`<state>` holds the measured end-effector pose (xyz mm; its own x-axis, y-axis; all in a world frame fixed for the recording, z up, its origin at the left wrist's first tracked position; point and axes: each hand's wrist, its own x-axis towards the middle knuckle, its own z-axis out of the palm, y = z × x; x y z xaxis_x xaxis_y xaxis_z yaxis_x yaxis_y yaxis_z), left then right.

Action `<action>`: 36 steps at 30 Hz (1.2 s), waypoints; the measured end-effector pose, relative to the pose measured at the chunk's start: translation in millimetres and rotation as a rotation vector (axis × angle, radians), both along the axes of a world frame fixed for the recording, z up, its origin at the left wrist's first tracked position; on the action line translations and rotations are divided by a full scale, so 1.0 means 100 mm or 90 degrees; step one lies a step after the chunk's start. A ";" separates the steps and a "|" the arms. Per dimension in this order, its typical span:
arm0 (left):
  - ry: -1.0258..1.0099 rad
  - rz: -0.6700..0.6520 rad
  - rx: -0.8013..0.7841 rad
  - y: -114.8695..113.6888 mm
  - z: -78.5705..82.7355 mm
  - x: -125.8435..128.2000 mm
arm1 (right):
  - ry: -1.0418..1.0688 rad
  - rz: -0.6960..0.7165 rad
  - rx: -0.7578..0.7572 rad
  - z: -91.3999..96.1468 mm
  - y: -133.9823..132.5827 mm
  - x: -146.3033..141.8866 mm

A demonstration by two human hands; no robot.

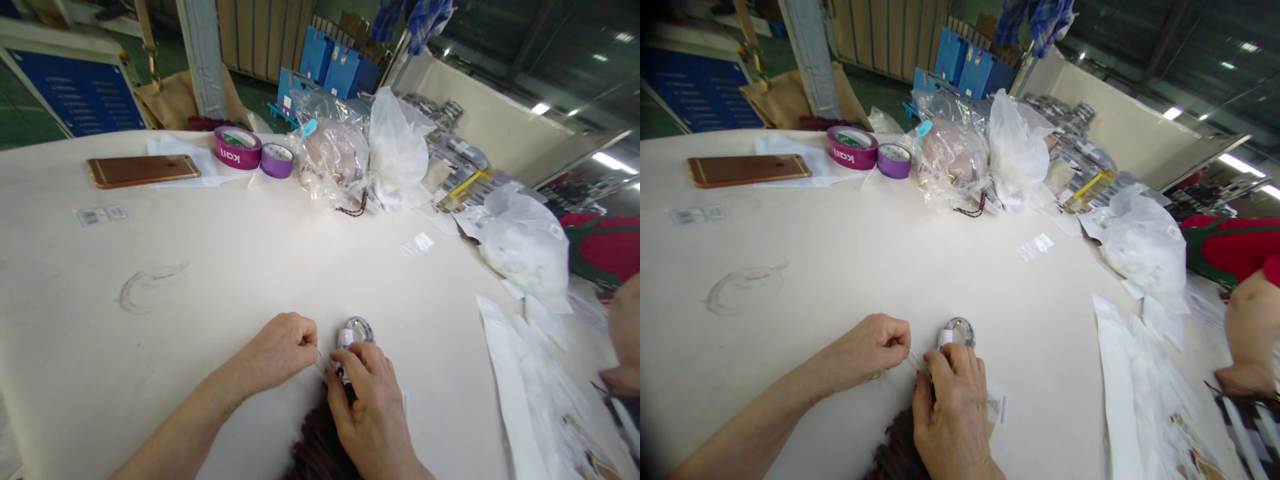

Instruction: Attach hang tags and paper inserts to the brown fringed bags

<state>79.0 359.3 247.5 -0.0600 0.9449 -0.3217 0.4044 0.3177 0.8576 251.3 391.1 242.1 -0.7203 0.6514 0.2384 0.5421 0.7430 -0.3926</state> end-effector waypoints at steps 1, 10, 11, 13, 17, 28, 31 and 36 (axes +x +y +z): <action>-0.002 0.002 -0.002 0.00 0.01 0.00 | 0.001 -0.006 -0.033 0.00 0.01 -0.01; -0.013 0.016 -0.004 0.02 0.01 -0.01 | 0.025 -0.058 -0.222 0.01 0.05 -0.02; -0.017 0.017 -0.008 0.02 0.01 -0.01 | 0.027 -0.054 -0.222 0.01 0.05 -0.02; -0.022 0.019 -0.010 0.02 0.01 0.00 | 0.027 -0.044 -0.221 0.00 0.05 -0.02; -0.020 0.019 -0.008 0.02 0.01 0.00 | 0.021 -0.054 -0.210 -0.04 0.05 -0.04; -0.040 0.010 0.114 0.00 -0.08 0.14 | 0.048 -0.081 -0.258 -0.04 0.06 -0.03; -0.048 -0.018 0.094 0.02 -0.07 0.18 | 0.062 -0.076 -0.263 -0.02 0.07 -0.04; -0.075 0.014 0.005 0.03 -0.09 0.16 | 0.061 -0.083 -0.319 0.15 0.24 0.16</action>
<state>94.5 362.5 238.5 -0.0422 0.9461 -0.3210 0.2936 0.3188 0.9012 267.1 415.0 257.3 -0.6164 0.7848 -0.0643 0.5619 0.3811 -0.7342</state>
